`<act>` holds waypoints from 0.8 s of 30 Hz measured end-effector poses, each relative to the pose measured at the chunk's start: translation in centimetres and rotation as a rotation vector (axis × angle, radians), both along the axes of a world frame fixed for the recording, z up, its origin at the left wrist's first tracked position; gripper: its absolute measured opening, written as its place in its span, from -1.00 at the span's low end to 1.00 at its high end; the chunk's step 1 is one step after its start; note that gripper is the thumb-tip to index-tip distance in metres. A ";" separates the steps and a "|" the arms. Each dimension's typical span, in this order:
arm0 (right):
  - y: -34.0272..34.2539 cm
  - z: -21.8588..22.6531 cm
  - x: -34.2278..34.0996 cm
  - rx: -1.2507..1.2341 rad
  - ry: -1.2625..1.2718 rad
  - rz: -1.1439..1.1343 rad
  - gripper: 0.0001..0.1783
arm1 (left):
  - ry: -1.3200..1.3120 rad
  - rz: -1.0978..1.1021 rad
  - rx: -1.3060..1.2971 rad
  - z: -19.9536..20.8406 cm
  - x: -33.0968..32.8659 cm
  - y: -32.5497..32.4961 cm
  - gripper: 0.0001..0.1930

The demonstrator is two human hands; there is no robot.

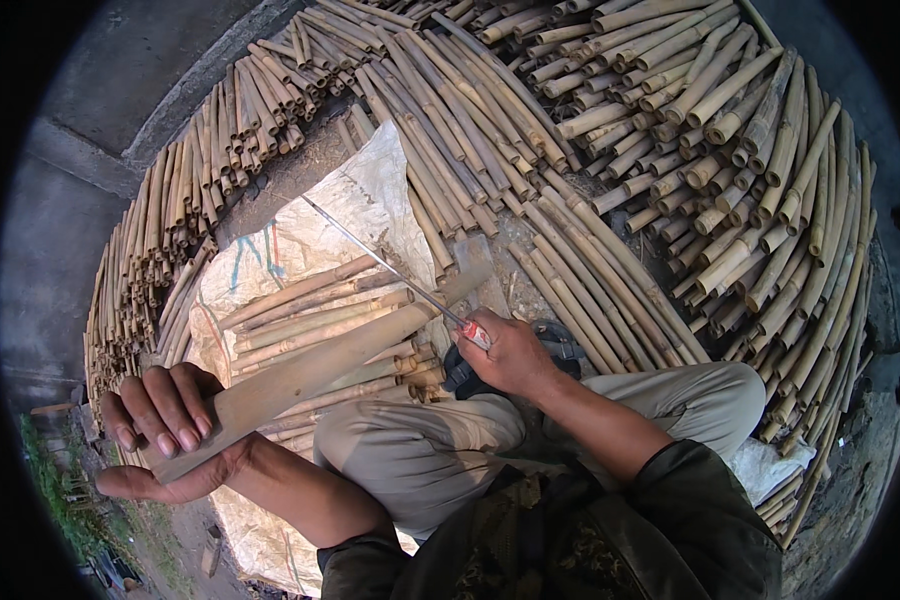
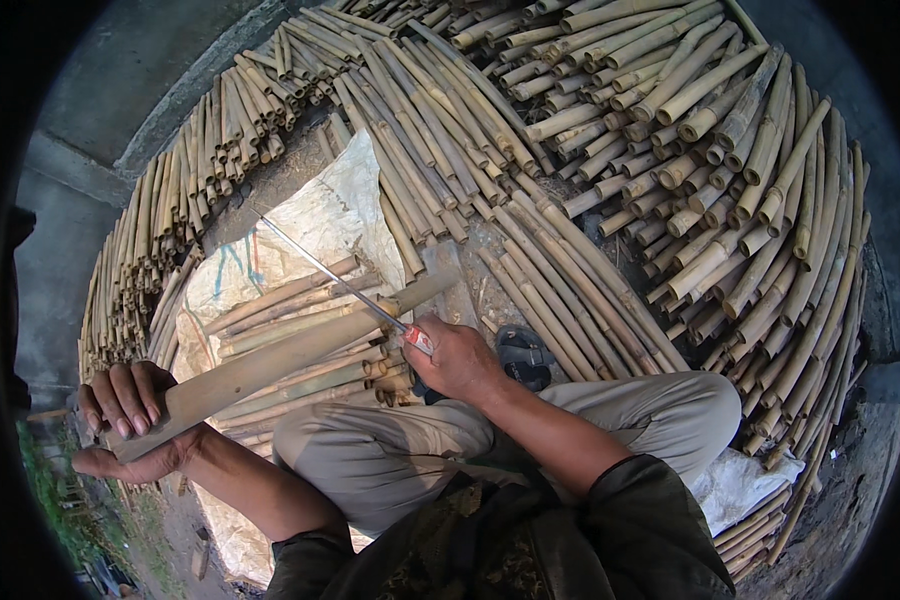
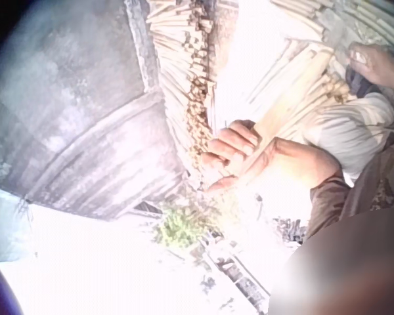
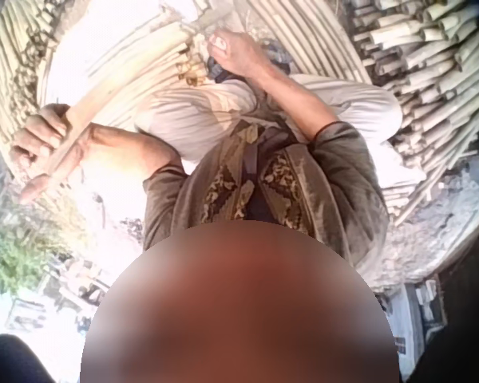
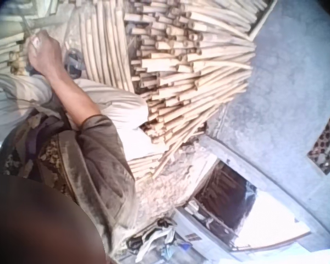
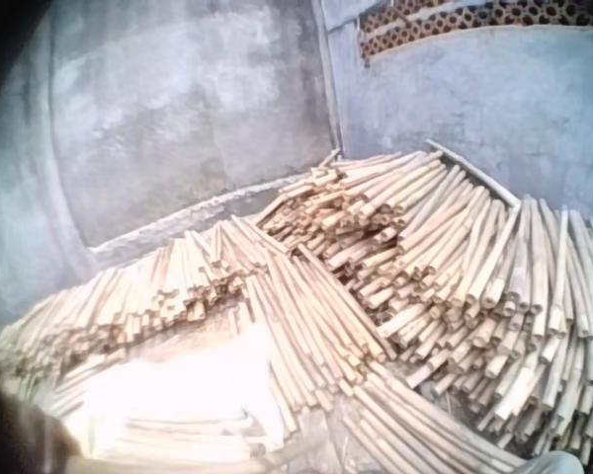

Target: The person sits on the ground and repeatedly picks up bamboo sticks, uses a knife to sharpen one end, and places the finished pieces into a pile. The process is repeated for multiple sticks.

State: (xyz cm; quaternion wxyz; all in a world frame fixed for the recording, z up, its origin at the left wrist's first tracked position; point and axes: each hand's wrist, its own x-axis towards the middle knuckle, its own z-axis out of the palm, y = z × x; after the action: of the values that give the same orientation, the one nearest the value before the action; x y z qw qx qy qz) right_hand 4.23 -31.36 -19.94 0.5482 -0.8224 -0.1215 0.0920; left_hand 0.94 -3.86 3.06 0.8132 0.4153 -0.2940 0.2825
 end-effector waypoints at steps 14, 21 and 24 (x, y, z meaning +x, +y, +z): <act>-0.1 -2.1 0.1 -0.212 0.044 -0.091 -0.71 | 0.054 -0.066 -0.028 -0.1 0.0 1.1 -0.45; 0.5 -1.1 -0.7 0.051 -0.147 0.038 -0.74 | 0.103 -0.062 -0.068 0.0 -0.3 0.7 -0.36; 0.8 -1.1 -0.2 -0.215 -0.005 0.000 -0.76 | 0.091 -0.069 -0.065 0.1 -0.1 0.7 -0.36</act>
State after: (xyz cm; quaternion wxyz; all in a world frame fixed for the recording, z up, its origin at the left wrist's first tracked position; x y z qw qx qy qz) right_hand 4.05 -30.52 -21.00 0.4566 -0.8766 -0.1124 0.1024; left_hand 0.82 -3.11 3.18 0.8481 0.3904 -0.2617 0.2445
